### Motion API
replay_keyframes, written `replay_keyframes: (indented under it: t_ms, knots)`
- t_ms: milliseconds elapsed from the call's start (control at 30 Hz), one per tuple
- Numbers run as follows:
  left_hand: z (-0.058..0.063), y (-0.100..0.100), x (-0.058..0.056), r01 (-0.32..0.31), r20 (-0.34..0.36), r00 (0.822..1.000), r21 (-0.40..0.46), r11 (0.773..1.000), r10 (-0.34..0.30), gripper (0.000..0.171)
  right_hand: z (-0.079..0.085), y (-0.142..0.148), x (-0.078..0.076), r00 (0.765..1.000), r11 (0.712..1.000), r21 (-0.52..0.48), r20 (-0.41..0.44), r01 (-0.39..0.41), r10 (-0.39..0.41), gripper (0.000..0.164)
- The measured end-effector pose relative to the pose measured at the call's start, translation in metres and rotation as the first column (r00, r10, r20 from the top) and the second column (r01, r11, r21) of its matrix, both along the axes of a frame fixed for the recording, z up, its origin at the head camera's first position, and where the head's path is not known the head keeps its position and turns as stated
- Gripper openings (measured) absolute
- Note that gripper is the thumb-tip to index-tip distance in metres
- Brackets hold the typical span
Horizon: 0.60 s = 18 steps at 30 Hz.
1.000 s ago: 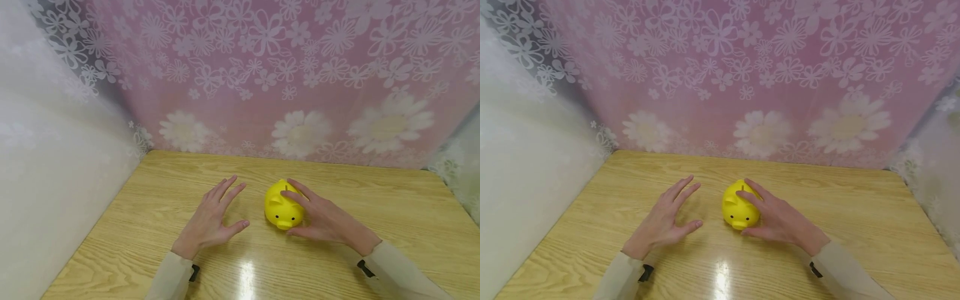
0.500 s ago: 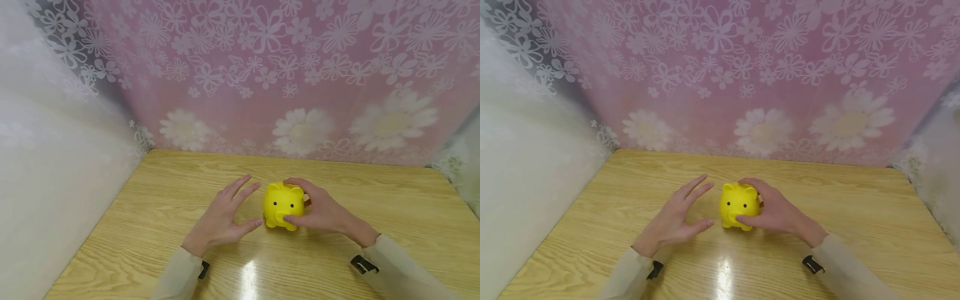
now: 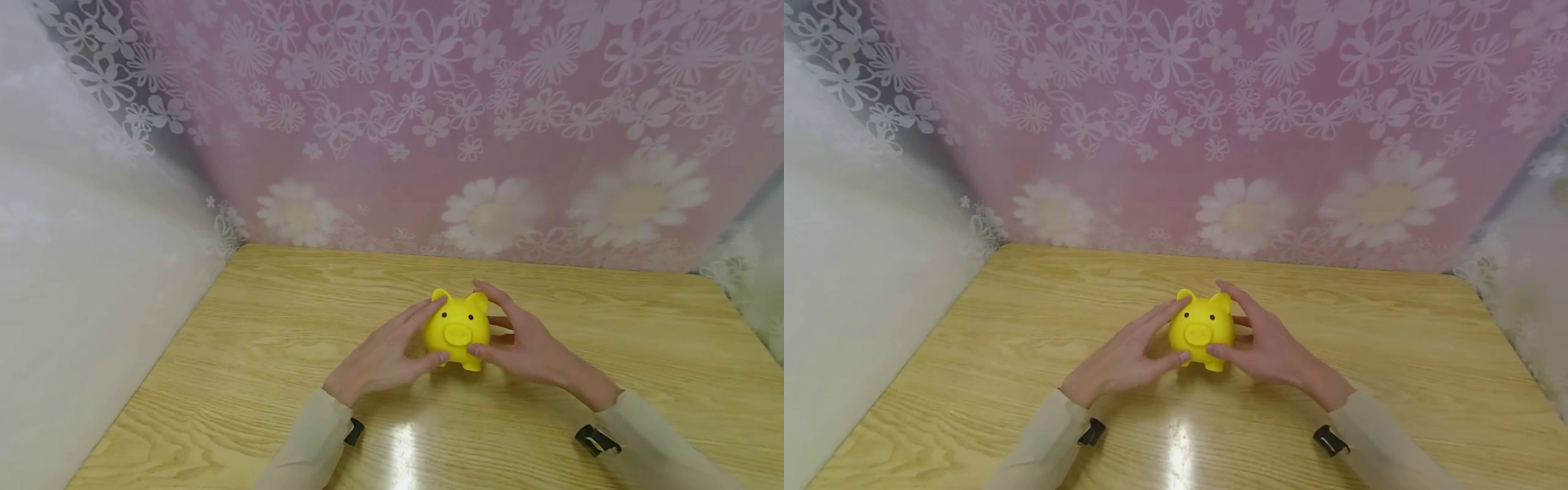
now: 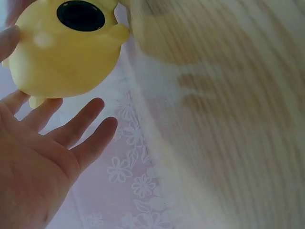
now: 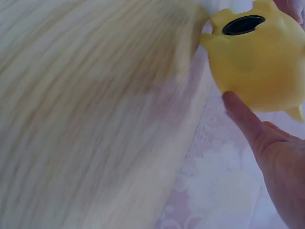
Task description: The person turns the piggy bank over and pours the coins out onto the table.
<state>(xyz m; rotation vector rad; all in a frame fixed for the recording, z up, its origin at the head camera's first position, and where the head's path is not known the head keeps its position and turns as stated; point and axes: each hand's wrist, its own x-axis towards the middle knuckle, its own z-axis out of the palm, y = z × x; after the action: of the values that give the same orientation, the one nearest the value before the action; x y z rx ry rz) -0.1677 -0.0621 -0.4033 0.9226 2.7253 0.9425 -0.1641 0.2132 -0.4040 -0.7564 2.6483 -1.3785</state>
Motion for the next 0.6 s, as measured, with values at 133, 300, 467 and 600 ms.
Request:
replay_keyframes:
  t_ms: [133,300,467,600]
  knots:
    - [-0.0011,0.0005,-0.0027,0.0,0.006,1.0,0.008,1.0,0.0,0.077,-0.0011,0.0052,0.0007,0.998,0.999,0.011,-0.043,-0.036,0.037,0.095]
    - [-0.0016,0.0,-0.0051,-0.015,0.013,1.0,-0.003,1.0,0.015,0.078,-0.0055,0.0071,-0.0022,0.988,0.99,0.069,-0.079,-0.125,0.13,0.104]
    - [-0.0031,0.0,-0.0054,-0.014,0.03,0.999,-0.004,1.0,0.014,0.079,-0.0091,0.0046,-0.0038,0.986,0.989,0.064,-0.099,-0.131,0.136,0.104]
    - [-0.0037,-0.0005,-0.0038,0.003,0.048,0.999,0.01,1.0,-0.004,0.082,-0.0069,0.0043,-0.0031,0.992,0.992,0.04,-0.035,-0.12,0.121,0.101]
